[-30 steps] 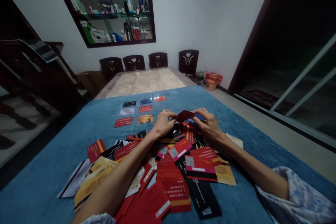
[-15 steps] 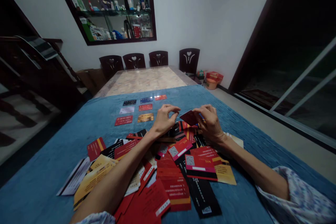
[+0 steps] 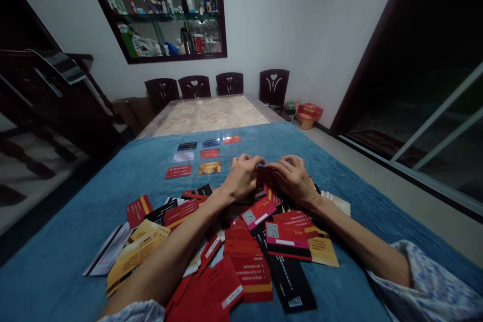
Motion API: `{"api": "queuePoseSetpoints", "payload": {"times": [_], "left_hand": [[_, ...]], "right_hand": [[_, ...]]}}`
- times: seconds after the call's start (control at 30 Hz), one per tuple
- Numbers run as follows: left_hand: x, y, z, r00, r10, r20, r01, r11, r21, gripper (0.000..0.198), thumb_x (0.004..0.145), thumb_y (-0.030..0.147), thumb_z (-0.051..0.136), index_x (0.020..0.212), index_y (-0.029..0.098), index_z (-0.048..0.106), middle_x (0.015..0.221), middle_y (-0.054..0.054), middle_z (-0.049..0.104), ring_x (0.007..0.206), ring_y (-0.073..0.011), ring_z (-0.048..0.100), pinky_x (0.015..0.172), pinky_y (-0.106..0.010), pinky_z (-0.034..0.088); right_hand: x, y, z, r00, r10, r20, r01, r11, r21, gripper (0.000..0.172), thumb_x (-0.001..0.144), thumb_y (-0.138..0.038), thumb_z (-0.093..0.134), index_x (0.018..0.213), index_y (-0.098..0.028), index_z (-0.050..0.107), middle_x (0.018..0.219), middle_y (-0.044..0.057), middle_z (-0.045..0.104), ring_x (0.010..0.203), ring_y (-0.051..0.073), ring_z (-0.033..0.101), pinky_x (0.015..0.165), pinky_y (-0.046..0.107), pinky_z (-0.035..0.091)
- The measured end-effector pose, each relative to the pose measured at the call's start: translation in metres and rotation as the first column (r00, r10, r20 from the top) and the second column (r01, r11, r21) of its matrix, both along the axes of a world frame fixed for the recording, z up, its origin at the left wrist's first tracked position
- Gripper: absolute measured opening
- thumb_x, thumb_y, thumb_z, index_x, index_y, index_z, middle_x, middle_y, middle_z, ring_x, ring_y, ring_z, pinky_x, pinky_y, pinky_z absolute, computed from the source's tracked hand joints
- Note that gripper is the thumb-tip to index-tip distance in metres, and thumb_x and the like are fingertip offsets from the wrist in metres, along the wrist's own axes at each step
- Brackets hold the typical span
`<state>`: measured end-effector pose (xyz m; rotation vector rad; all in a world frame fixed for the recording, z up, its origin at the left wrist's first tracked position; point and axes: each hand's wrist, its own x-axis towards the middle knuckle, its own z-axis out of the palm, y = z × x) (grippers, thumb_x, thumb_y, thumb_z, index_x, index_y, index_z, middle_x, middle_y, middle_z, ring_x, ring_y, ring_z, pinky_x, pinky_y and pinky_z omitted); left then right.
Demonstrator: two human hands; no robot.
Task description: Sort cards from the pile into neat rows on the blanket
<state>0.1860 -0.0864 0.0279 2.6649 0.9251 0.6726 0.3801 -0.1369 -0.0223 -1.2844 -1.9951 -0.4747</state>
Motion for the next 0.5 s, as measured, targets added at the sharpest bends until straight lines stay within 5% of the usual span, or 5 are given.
{"api": "queuePoseSetpoints", "payload": {"times": [0.5], "left_hand": [[-0.0069, 0.0073, -0.0007, 0.980, 0.172, -0.101, -0.173, 0.985, 0.003, 0.022, 0.085, 0.012, 0.050, 0.104, 0.019, 0.059, 0.086, -0.006, 0.067, 0.093, -0.0253, 0.056, 0.086, -0.040, 0.042]], "right_hand": [[0.0039, 0.0008, -0.0023, 0.993, -0.012, 0.118, 0.025, 0.994, -0.111, 0.044, 0.088, -0.036, 0.056, 0.130, -0.023, 0.058, 0.099, 0.010, 0.063, 0.094, 0.027, 0.047, 0.085, 0.043, 0.033]]}}
